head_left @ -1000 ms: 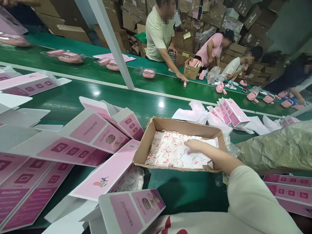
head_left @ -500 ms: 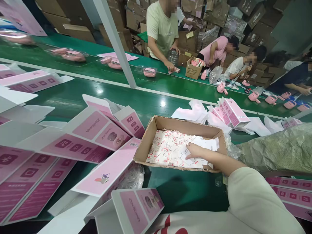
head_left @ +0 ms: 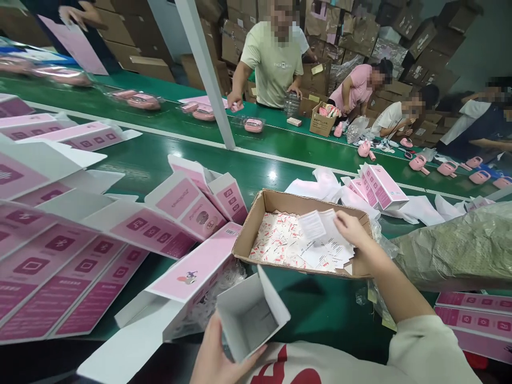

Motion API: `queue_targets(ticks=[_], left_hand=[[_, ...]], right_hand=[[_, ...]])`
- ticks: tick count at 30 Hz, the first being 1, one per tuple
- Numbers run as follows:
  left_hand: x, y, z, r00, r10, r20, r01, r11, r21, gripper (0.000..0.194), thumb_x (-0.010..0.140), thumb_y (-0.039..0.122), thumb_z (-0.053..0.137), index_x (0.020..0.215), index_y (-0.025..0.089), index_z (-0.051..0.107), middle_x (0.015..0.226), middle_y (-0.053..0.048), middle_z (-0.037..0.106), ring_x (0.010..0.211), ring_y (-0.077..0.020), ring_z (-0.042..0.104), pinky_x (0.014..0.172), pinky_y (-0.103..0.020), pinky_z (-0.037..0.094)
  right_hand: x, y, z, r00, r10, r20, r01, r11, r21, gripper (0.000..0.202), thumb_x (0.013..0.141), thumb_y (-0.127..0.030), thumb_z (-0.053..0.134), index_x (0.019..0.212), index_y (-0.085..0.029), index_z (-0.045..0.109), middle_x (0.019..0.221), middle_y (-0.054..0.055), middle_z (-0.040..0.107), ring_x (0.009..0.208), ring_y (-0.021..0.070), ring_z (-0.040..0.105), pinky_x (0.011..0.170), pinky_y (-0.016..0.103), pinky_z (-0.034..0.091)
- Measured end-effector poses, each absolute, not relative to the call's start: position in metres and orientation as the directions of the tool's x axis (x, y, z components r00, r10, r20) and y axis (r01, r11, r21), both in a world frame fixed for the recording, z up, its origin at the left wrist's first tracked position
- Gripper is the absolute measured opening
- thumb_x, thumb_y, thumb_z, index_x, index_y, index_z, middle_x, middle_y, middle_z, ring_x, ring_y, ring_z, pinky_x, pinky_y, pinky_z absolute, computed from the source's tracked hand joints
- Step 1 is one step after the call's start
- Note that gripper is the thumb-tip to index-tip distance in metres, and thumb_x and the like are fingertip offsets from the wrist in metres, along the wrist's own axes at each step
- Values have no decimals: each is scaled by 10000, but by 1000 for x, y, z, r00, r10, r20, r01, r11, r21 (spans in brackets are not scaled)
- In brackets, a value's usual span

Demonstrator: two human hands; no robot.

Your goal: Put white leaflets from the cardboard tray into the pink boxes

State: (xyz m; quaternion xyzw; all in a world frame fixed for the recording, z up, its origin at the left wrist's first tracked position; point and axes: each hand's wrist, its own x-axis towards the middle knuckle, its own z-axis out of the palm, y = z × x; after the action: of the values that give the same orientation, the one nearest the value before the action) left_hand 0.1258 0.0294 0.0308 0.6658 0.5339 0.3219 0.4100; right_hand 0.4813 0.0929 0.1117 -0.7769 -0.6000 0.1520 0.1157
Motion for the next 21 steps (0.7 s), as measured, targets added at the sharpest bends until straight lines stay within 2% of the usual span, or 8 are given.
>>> queue_targets(ticks=[3, 7, 9, 12, 14, 17, 19, 21], left_hand=[[134, 40, 26, 279, 960, 18, 445, -146, 883, 724, 734, 601, 637, 1274, 165, 434, 1240, -152, 544, 1189, -356, 521, 1032, -532, 424], [137, 50, 16, 395, 915, 81, 519, -295, 802, 830, 760, 548, 630, 1407, 133, 317, 1304, -179, 518, 1251, -346, 483, 1051, -513, 411], [135, 53, 12, 473, 874, 115, 546, -392, 740, 860, 761, 587, 619, 1425, 147, 298, 1279, -180, 536, 1218, -357, 513, 1003, -523, 442], [133, 53, 8, 565, 810, 156, 570, -520, 636, 859, 777, 602, 598, 1444, 175, 264, 1276, -173, 542, 1178, -362, 542, 930, -506, 475], [131, 50, 10, 591, 778, 214, 574, -592, 565, 855, 803, 576, 587, 1461, 180, 211, 1263, -164, 548, 1158, -350, 553, 916, -488, 473], [126, 42, 18, 617, 726, 303, 570, -678, 464, 859, 813, 516, 597, 1476, 183, 165, 1185, -144, 573, 1085, -333, 579, 879, -466, 477], [120, 37, 25, 627, 704, 334, 570, -707, 419, 830, 805, 441, 596, 1473, 181, 177, 1143, -135, 580, 1040, -323, 590, 851, -452, 479], [109, 32, 31, 637, 682, 360, 563, -730, 387, 820, 789, 395, 598, 1464, 170, 191, 1113, -133, 583, 1009, -313, 596, 838, -440, 476]], right_hand=[[481, 58, 142, 305, 927, 220, 717, -71, -694, 226, 924, -402, 428, 895, -218, 554, 815, 36, 650, 784, 209, 613, 736, 318, 497], [455, 18, 173, 416, 826, 379, 589, 73, -805, 297, 923, -513, 451, 916, -235, 558, 849, 50, 657, 781, 220, 637, 734, 358, 535], [435, 2, 187, 346, 837, 424, 662, 102, -742, 258, 951, -454, 442, 949, -240, 587, 894, 64, 679, 830, 234, 659, 772, 383, 547], [399, -15, 205, -6, 903, 430, 856, 227, -464, 277, 989, -314, 381, 1002, -250, 651, 992, 80, 706, 946, 232, 667, 846, 375, 544], [373, -21, 210, -293, 899, 326, 905, 370, -209, 347, 992, -231, 341, 1019, -244, 687, 1007, 91, 713, 924, 214, 662, 831, 341, 543], [336, -21, 196, -579, 807, 115, 815, 570, 100, 370, 948, -133, 362, 936, -180, 729, 917, 134, 716, 786, 223, 636, 722, 331, 544], [317, -17, 177, -669, 743, -14, 735, 665, 135, 303, 895, -100, 445, 822, -160, 733, 817, 135, 709, 693, 220, 609, 598, 321, 523], [302, -13, 159, -651, 756, -68, 759, 651, -31, 205, 841, -112, 571, 730, -196, 721, 718, 84, 698, 608, 184, 583, 505, 290, 477]])
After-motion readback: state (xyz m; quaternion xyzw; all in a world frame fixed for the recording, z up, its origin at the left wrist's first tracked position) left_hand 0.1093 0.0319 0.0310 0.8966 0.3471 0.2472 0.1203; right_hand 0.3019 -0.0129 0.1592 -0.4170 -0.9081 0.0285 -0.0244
